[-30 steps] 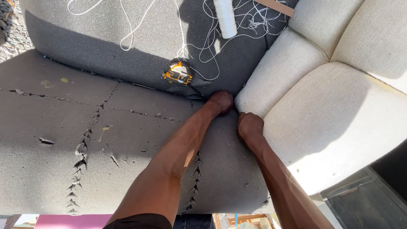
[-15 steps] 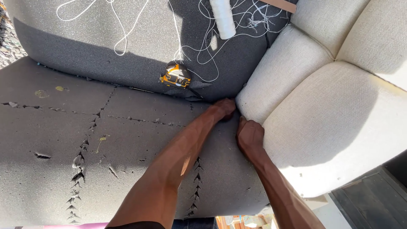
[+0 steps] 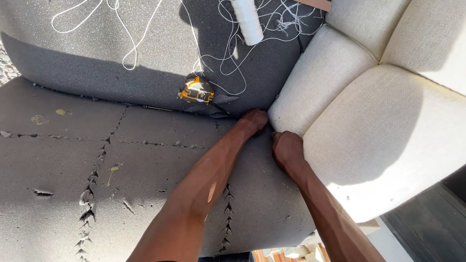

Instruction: The person uses a knife to cut a large piece of dark gray foam resting on a sofa frame. They follow pre-scored lines to slice through the material, separating a section of the foam from the main block.

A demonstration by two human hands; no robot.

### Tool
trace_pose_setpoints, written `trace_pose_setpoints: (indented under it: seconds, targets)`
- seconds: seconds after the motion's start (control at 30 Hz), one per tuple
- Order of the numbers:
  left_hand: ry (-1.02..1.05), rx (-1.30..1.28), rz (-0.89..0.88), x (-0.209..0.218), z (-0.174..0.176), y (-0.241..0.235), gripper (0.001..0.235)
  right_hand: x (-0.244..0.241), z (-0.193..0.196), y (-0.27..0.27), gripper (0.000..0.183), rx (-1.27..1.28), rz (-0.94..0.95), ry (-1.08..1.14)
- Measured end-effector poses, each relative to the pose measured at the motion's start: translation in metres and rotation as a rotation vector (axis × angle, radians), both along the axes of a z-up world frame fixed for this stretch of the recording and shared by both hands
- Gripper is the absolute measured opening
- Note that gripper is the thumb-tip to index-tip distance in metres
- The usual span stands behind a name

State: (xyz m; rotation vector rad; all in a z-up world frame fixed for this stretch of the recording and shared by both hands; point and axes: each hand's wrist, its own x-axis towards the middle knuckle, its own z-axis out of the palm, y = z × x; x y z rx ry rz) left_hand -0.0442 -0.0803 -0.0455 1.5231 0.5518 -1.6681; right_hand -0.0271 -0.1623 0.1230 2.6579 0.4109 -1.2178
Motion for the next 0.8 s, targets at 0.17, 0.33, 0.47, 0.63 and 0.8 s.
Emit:
trace_pose_setpoints:
  seconds: [0.17,0.33,0.47,0.63,0.8]
  targets:
    - [0.034,0.046,-0.036,-0.008,-0.005,-0.007,0.043,-0.009,-0.043,-0.020,0.049,0.019,-0.010,0.016]
    - [0.034,0.042,-0.036,0.001,0.004,-0.008,0.045,-0.036,-0.037,-0.047,0.034,0.011,0.206,-0.053]
    - [-0.191,-0.231,-0.353,-0.025,-0.100,-0.037,0.030,-0.020,0.006,-0.024,0.021,-0.181,0.099,0.289]
    - [-0.195,-0.330,-0.388,-0.010,-0.065,-0.012,0.053,0.022,0.088,0.008,0.020,-0.316,0.108,0.399]
    - [-0.435,-0.435,-0.345,-0.033,0.006,0.046,0.076,0.055,0.111,0.033,0.019,-0.342,0.037,0.363]
